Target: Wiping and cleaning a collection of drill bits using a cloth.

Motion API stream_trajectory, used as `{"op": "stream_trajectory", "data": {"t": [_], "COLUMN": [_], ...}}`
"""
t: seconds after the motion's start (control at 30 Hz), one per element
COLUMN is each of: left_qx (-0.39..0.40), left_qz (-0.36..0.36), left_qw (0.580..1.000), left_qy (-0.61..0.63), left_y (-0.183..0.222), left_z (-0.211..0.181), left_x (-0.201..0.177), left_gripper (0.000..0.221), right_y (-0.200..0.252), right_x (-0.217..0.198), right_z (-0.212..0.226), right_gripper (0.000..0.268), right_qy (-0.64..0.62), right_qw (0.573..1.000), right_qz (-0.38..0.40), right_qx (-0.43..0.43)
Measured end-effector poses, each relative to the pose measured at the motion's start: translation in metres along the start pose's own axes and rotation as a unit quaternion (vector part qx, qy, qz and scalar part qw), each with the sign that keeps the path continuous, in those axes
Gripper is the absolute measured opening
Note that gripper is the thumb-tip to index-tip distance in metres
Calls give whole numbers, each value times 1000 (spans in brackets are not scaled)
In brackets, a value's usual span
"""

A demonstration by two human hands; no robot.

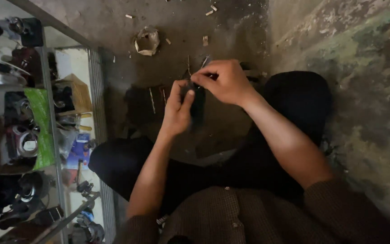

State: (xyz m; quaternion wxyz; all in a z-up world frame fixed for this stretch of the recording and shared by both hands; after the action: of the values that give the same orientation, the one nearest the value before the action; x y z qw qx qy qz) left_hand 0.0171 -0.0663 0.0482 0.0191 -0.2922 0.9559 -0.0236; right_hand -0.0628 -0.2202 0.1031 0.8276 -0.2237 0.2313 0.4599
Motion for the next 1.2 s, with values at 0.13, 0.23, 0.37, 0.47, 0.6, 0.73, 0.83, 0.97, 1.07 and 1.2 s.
{"op": "stream_trajectory", "data": {"t": [0.13,0.23,0.37,0.47,0.6,0.73,0.83,0.97,1.07,1.2], "left_qx": [-73,-79,-30,-101,-87,12,-25,23,-21,-76], "left_qz": [-51,-117,-199,-254,-250,-243,-247,-279,-280,-233], "left_qw": [990,990,975,949,932,969,969,960,959,966], "left_qy": [-105,-29,93,157,246,48,17,23,-43,-78], "left_y": [-2,-3,3,2,8,3,13,24,43,67], "left_z": [-4,22,21,45,82,53,45,16,-21,-13], "left_x": [-15,-44,-76,-72,-65,-81,-90,-125,-147,-143], "left_gripper": [21,20,20,23,26,24,24,21,19,19], "right_y": [2,3,-1,6,17,19,25,14,2,3], "right_x": [7,6,-14,7,44,77,85,76,83,112], "right_z": [3,3,-7,-18,-16,-17,-30,-45,-88,-149], "right_gripper": [22,18,13,22,22,26,27,20,25,29], "right_qy": [-25,22,85,-33,-79,-56,-24,205,145,26], "right_qw": [996,992,995,993,990,982,973,969,979,982], "right_qz": [78,78,-51,-78,-46,120,197,114,129,111], "right_qx": [-48,-93,-24,82,105,136,120,-78,52,151]}}
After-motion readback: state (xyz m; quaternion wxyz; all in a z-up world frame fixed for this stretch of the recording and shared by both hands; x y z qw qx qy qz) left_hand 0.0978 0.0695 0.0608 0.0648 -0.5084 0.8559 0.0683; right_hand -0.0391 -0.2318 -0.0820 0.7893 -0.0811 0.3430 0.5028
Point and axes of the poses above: each hand's wrist, its own y-axis away from the middle knuckle, its own x-axis out of the palm, z = x × y, the point moved 8 cm from there along -y, towards the middle knuckle, and after that the axes turned 6 degrees about y, right-handed, at the moved point
